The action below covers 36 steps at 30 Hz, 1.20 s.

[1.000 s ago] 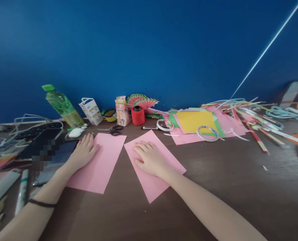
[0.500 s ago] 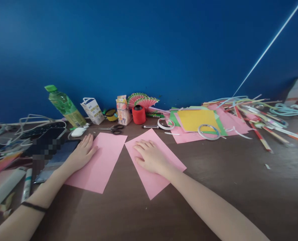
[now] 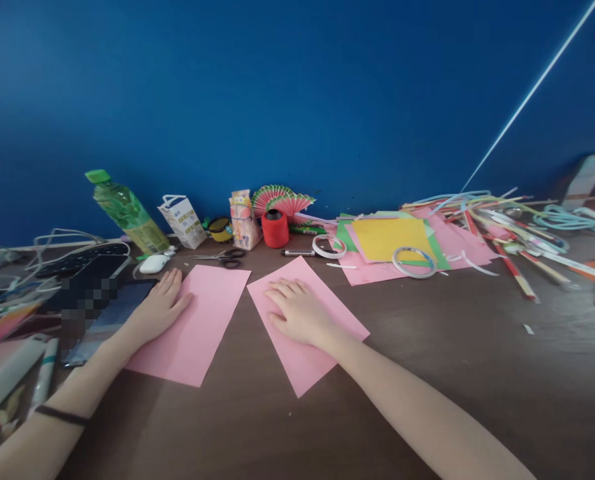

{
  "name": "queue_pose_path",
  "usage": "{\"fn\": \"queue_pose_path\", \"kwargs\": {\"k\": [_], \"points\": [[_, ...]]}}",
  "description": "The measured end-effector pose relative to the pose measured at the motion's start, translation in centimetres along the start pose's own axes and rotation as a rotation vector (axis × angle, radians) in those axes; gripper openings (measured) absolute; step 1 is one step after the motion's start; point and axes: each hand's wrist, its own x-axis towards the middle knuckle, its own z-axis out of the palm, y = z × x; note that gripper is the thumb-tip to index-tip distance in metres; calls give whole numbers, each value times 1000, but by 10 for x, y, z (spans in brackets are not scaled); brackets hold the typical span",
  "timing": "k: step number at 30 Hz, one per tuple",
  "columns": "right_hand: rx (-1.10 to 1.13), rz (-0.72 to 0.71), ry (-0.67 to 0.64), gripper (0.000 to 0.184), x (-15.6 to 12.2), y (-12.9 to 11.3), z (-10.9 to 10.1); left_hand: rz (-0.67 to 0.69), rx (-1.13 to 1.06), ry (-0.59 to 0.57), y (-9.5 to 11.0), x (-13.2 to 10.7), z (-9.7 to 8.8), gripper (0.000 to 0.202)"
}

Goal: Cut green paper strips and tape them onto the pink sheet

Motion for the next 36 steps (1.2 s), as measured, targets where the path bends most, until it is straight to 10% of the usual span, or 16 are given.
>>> {"fn": "queue_pose_path", "kwargs": {"k": [9, 20, 28, 36], "points": [[-25, 37, -55, 68, -1, -7, -2, 23, 70, -11, 11, -7, -3, 59], [45, 133, 60, 29, 0, 4, -43, 351, 52, 88, 38, -27, -28, 39], [-161, 372, 474, 27, -29, 52, -131, 514, -76, 8, 81, -42, -24, 41], [-322, 536, 834, 30, -53, 109, -150, 697, -156, -69, 133, -35, -16, 46]]}}
